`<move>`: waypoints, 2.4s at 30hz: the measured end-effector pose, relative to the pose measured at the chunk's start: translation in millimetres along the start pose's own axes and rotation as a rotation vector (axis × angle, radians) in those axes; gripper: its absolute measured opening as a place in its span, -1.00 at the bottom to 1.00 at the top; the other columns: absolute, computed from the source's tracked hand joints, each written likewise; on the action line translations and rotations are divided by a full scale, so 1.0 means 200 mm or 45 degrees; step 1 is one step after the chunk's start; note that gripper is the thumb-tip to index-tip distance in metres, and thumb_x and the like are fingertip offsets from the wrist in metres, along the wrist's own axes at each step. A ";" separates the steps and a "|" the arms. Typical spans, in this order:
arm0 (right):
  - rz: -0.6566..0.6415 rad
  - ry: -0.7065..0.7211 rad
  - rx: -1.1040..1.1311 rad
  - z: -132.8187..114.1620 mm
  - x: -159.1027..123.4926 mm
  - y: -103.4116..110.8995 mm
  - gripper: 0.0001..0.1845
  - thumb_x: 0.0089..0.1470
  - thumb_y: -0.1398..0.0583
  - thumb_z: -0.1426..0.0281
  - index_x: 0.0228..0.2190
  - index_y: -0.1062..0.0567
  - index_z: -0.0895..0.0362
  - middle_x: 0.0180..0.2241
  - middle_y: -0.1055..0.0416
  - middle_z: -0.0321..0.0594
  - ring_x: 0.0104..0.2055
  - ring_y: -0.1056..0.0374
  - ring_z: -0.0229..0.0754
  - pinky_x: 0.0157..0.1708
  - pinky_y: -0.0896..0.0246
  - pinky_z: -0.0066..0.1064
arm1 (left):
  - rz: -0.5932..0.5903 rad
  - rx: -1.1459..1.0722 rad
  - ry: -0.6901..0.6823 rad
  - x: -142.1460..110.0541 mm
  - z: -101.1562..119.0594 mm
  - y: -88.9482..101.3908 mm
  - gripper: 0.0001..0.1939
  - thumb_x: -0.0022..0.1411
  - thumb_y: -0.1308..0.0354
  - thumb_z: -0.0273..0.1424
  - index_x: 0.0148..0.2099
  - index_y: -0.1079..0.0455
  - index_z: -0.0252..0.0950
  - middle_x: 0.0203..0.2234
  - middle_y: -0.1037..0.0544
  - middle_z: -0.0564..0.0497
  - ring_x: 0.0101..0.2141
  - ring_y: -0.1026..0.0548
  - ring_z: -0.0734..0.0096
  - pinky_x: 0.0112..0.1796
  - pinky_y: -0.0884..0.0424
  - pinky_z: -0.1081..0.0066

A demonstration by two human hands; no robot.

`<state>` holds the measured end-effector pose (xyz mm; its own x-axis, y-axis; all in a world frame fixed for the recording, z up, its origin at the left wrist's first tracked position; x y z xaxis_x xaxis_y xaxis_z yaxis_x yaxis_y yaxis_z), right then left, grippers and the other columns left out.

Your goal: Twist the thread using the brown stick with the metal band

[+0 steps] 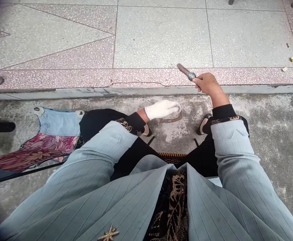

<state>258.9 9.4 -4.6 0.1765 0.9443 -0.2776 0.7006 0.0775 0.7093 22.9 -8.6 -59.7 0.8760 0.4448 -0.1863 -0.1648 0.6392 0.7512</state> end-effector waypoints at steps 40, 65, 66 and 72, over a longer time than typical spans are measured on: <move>-0.278 0.038 -0.439 -0.04 -0.02 -0.06 -0.72 0.11 -0.26 0.23 -0.50 -0.55 0.17 -0.64 -0.36 -0.23 -0.50 -0.31 -0.20 -0.36 -0.17 -0.33 | -0.037 -0.145 -0.007 0.01 -0.01 -0.02 -0.60 0.39 0.11 -0.22 -0.02 -0.48 -0.29 -0.23 -0.59 -0.04 -0.26 -0.50 0.31 -0.23 -0.31 0.40; -1.467 0.278 -0.019 -0.12 -0.17 -0.16 -0.58 -0.02 -0.32 0.00 -0.51 -0.54 0.11 -0.55 -0.41 -0.34 -0.53 -0.24 -0.33 -0.45 -0.14 -0.44 | 0.170 -0.325 0.014 -0.02 -0.06 0.13 -0.63 0.38 0.07 -0.26 -0.10 -0.49 -0.37 -0.30 -0.58 -0.04 -0.31 -0.48 0.40 -0.20 -0.37 0.40; -1.373 0.297 0.005 -0.13 -0.17 -0.13 -0.59 -0.01 -0.32 0.00 -0.50 -0.55 0.11 -0.56 -0.41 -0.35 -0.53 -0.23 -0.33 -0.45 -0.14 -0.44 | 0.179 -0.352 0.018 -0.01 -0.06 0.12 -0.64 0.38 0.06 -0.26 -0.08 -0.48 -0.38 -0.29 -0.58 -0.06 -0.31 -0.48 0.40 -0.21 -0.37 0.40; -0.433 0.327 0.222 -0.12 -0.12 0.01 -0.56 0.09 -0.27 -0.02 -0.46 -0.53 0.12 -0.55 -0.38 -0.26 -0.50 -0.26 -0.27 -0.41 -0.18 -0.40 | 0.136 -0.275 0.124 0.02 -0.06 0.00 -0.58 0.42 0.14 -0.19 -0.06 -0.47 -0.33 -0.30 -0.58 -0.04 -0.33 -0.48 0.36 -0.23 -0.37 0.38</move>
<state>239.3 -4.5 18.9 -0.2451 0.9249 -0.2908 0.7988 0.3626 0.4800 21.1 1.8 -68.5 0.8027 0.5682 -0.1812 -0.3560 0.7002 0.6189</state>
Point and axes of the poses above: each hand's wrist, its own x-axis towards the middle knuckle, its own y-axis out of the back of the hand, z = x × y, the point moved 2 cm from there along x, towards the middle knuckle
